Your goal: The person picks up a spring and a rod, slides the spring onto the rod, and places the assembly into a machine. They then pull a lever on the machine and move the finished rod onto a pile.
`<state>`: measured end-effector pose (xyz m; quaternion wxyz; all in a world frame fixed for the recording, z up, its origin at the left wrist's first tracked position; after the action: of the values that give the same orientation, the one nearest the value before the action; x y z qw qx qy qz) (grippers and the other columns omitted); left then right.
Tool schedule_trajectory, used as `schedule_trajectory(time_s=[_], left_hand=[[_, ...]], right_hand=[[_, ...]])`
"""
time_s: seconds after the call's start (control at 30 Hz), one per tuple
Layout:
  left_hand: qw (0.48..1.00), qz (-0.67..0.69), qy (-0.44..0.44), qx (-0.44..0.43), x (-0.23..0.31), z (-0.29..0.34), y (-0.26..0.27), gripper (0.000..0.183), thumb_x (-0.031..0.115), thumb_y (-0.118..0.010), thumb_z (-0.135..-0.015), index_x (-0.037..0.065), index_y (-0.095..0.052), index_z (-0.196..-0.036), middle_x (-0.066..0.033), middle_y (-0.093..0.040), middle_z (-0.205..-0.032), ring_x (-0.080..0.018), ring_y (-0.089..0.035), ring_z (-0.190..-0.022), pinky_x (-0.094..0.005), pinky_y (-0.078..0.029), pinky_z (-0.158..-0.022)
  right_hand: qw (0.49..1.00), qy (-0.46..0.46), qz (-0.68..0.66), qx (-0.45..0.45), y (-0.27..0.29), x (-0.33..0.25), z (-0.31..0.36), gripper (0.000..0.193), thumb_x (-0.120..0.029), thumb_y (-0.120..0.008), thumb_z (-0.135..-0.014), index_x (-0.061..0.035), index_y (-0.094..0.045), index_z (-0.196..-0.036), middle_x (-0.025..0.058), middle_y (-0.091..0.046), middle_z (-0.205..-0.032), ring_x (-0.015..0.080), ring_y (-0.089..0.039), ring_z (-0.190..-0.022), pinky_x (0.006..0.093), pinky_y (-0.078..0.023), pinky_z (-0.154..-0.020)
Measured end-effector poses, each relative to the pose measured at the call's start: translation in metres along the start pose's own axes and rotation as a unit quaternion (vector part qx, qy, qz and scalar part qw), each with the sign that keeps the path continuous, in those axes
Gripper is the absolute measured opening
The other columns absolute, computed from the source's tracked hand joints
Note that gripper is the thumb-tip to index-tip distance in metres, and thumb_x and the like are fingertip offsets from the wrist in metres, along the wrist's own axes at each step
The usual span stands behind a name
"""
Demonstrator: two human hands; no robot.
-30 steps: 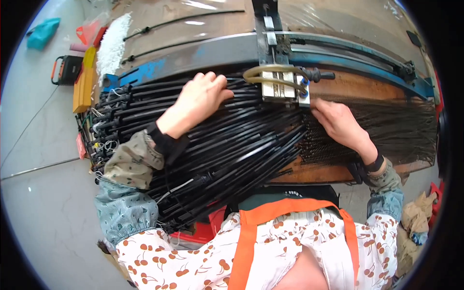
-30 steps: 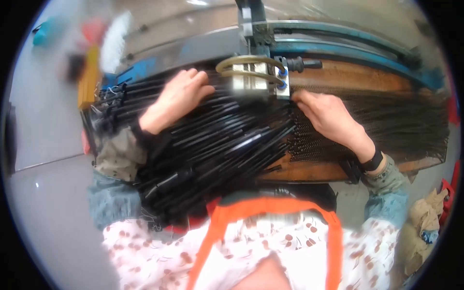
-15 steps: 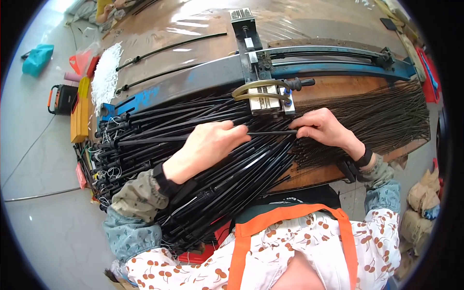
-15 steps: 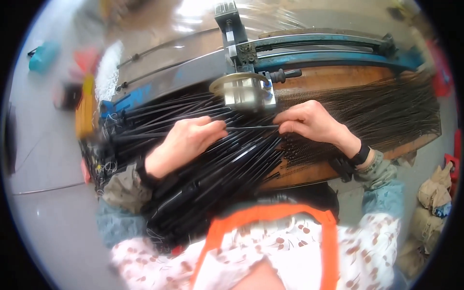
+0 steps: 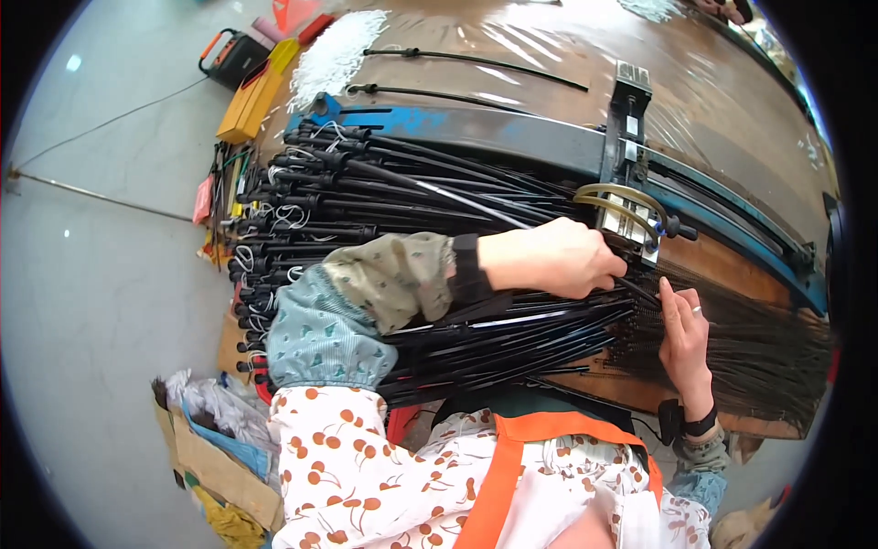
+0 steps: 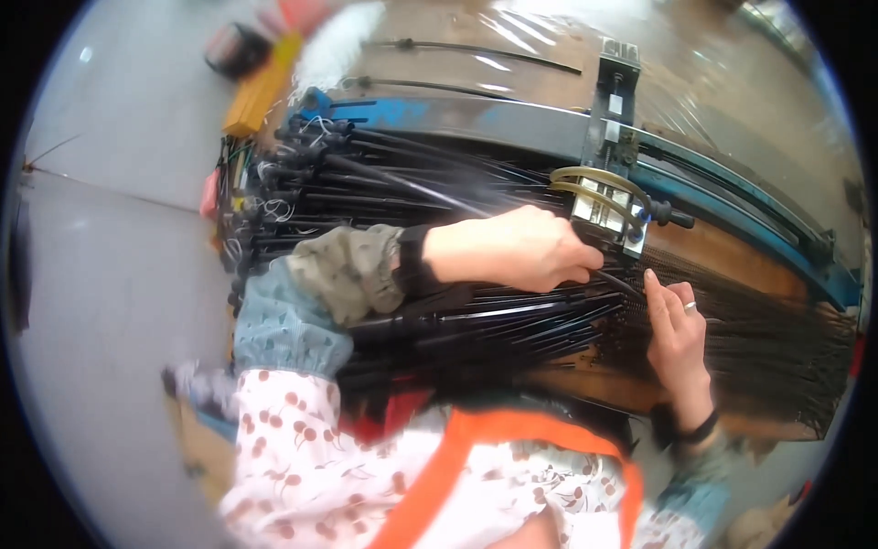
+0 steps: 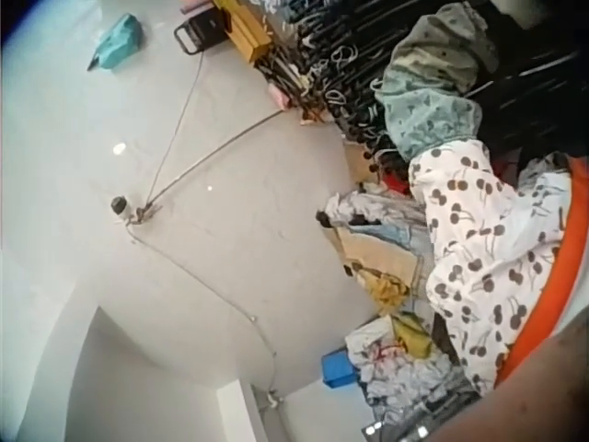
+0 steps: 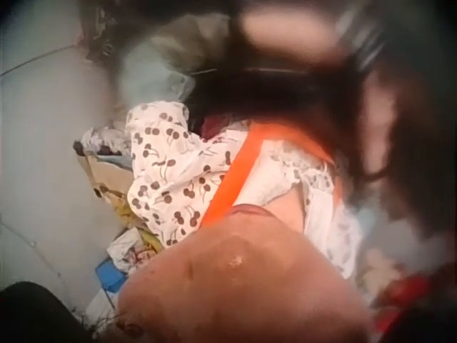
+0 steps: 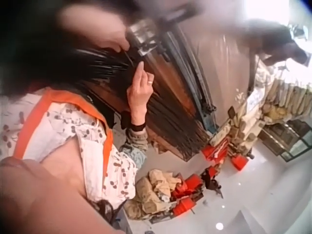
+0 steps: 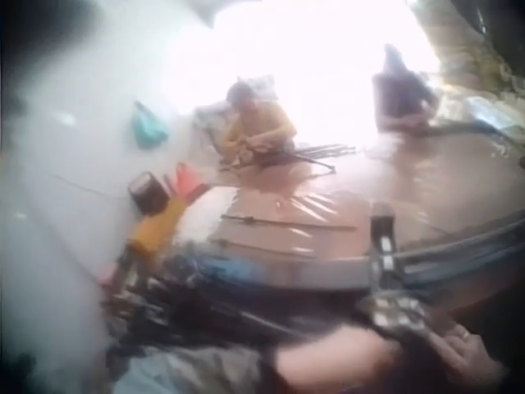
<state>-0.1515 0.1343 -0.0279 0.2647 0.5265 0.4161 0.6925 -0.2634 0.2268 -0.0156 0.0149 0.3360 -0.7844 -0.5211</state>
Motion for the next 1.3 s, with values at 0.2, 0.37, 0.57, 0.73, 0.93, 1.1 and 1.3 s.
schedule_trajectory(time_s=[0.2, 0.37, 0.57, 0.73, 0.93, 1.1, 1.3], left_hand=[[0.959, -0.168, -0.093, 0.207, 0.031, 0.024, 0.017, 0.015, 0.015, -0.064, -0.078, 0.005, -0.065, -0.089, -0.0136, -0.064, -0.074, -0.0322, -0.069, -0.064, -0.0414, -0.056, -0.057], [0.973, -0.202, -0.057, 0.092, 0.024, 0.012, 0.013, 0.014, 0.016, -0.062, -0.079, 0.010, -0.064, -0.092, -0.0106, -0.063, -0.073, -0.0290, -0.068, -0.065, -0.0385, -0.054, -0.054], [0.965, -0.218, -0.075, 0.124, 0.055, -0.009, 0.020, 0.004, 0.016, -0.061, -0.082, 0.012, -0.060, -0.082, -0.0085, -0.063, -0.069, -0.0268, -0.069, -0.063, -0.0393, -0.053, -0.048], [0.930, -0.326, -0.032, 0.168, 0.067, -0.012, 0.047, 0.008, 0.018, -0.062, -0.088, 0.015, -0.060, -0.095, -0.0023, -0.059, -0.070, -0.0186, -0.064, -0.056, -0.0341, -0.052, -0.048], [0.956, -0.280, -0.074, 0.050, 0.082, -0.052, 0.050, 0.012, 0.022, -0.064, -0.093, 0.015, -0.062, -0.103, -0.0083, -0.056, -0.069, -0.0330, -0.062, -0.060, -0.0438, -0.048, -0.053], [0.952, -0.280, -0.075, 0.097, 0.086, -0.070, 0.072, 0.016, 0.019, -0.067, -0.092, 0.016, -0.064, -0.107, -0.0082, -0.054, -0.069, -0.0305, -0.062, -0.062, -0.0436, -0.046, -0.052], [0.945, -0.289, -0.115, 0.100, 0.092, -0.098, 0.076, 0.021, 0.020, -0.067, -0.091, 0.016, -0.064, -0.111, -0.0074, -0.053, -0.069, -0.0287, -0.062, -0.063, -0.0417, -0.047, -0.054]], right_hand=[[0.999, -0.035, -0.011, 0.029, -0.007, 0.006, 0.000, 0.071, 0.016, -0.052, -0.075, 0.0078, -0.042, -0.145, 0.0158, -0.052, -0.083, 0.0305, -0.053, -0.073, 0.0391, -0.045, -0.063], [0.997, -0.010, 0.068, -0.022, -0.021, 0.005, -0.010, 0.076, 0.015, -0.056, -0.077, 0.0052, -0.036, -0.150, 0.0146, -0.053, -0.079, 0.0305, -0.054, -0.066, 0.0390, -0.046, -0.060], [0.994, -0.072, 0.074, 0.029, 0.001, 0.016, -0.001, 0.077, 0.005, -0.061, -0.086, -0.0046, -0.030, -0.155, 0.0207, -0.064, -0.084, 0.0347, -0.065, -0.073, 0.0412, -0.051, -0.061], [0.983, -0.155, 0.099, -0.007, 0.001, 0.040, -0.014, 0.073, -0.002, -0.059, -0.083, -0.0018, -0.034, -0.152, 0.0153, -0.064, -0.077, 0.0299, -0.067, -0.066, 0.0378, -0.054, -0.056], [0.975, -0.166, 0.144, -0.026, 0.026, 0.043, -0.002, 0.073, -0.003, -0.061, -0.084, 0.0008, -0.034, -0.152, 0.0119, -0.062, -0.074, 0.0266, -0.067, -0.064, 0.0376, -0.055, -0.055], [0.901, -0.188, -0.289, 0.263, 0.069, 0.076, 0.032, 0.062, -0.005, -0.069, -0.091, -0.0061, -0.045, -0.148, 0.0042, -0.062, -0.093, 0.0104, -0.057, -0.079, 0.0260, -0.050, -0.071], [0.949, -0.192, -0.102, 0.229, 0.078, 0.101, 0.055, 0.048, -0.016, -0.065, -0.096, -0.0041, -0.052, -0.141, 0.0073, -0.065, -0.078, 0.0162, -0.062, -0.065, 0.0317, -0.053, -0.066]])
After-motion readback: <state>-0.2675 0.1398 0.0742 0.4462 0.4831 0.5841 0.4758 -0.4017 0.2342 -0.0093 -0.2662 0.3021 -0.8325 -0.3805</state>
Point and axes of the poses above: each hand's wrist, its own z-axis away from the middle knuckle, its own y-axis out of the back of the hand, x = y × z, the point moved 10 cm from there along -z, towards the middle knuckle
